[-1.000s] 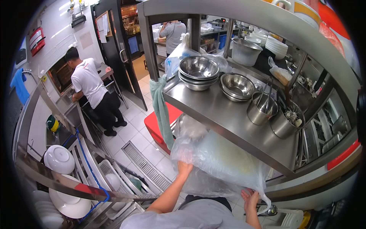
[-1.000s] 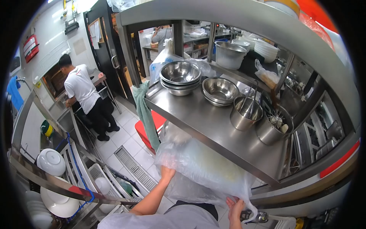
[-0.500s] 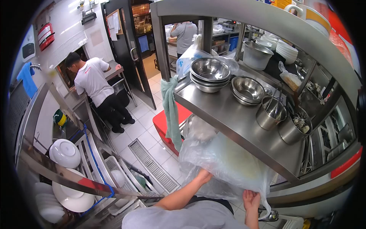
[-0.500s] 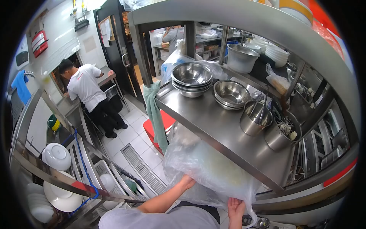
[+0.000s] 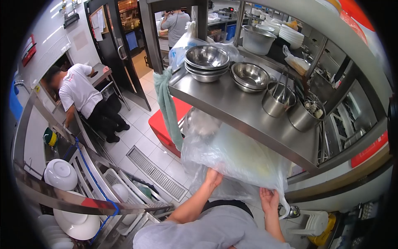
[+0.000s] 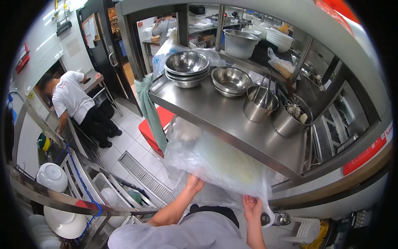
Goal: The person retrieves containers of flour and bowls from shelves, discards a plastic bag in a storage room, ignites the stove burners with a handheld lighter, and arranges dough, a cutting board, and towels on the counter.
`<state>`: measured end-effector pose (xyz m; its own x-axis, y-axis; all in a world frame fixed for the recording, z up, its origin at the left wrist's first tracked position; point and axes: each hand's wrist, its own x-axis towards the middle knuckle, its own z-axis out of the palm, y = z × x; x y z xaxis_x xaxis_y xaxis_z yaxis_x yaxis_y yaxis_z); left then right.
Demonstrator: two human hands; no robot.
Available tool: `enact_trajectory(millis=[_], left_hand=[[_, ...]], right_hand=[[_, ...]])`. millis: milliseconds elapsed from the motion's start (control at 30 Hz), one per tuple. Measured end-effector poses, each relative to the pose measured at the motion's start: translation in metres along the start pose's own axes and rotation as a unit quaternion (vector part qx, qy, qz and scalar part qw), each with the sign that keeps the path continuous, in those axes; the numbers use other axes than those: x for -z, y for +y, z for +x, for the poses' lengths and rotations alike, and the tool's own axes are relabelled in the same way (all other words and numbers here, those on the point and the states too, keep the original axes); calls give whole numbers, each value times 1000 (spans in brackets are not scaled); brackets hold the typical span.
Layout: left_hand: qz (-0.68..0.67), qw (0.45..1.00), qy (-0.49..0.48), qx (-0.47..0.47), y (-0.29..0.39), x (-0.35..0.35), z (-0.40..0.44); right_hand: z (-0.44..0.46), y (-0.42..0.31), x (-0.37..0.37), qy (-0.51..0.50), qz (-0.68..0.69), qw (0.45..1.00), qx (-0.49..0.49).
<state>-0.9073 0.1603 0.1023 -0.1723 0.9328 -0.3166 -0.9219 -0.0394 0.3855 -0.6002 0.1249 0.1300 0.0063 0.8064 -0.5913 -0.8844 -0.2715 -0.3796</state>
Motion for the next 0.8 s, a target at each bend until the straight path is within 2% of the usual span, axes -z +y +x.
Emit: enact_trajectory(millis=[167,300,367,433,467,567,600,667,733,800], left_hand=[[-57,995,-69,-39,-3,10,9],[-42,994,-87,-47,3,31,1],[-41,988,-136,-66,13,33,-17],[-17,991,-110,-71,26,12,-58],[8,993,-85,-85,30,5,-76],[7,995,-54,-85,25,22,-126],[11,995,-50,-82,23,26,-142],[13,989,-25,-145,16,33,-174],[32,983,-10,-182,12,43,-205],[68,965,-3,-253,9,62,-236]], right_hand=[[-19,3,-9,-30,6,999,-20],[-31,8,10,-96,-54,994,-16],[-39,4,21,-121,-68,990,-19],[-53,-4,30,-189,-130,970,-79],[-60,-14,30,-176,-128,973,-75],[-72,-55,-2,-262,-160,924,-227],[-68,-57,2,-258,-156,925,-229],[-52,-59,17,-263,-289,900,-192],[-42,-60,22,-275,-306,882,-231],[-30,-61,19,-329,-372,820,-285]])
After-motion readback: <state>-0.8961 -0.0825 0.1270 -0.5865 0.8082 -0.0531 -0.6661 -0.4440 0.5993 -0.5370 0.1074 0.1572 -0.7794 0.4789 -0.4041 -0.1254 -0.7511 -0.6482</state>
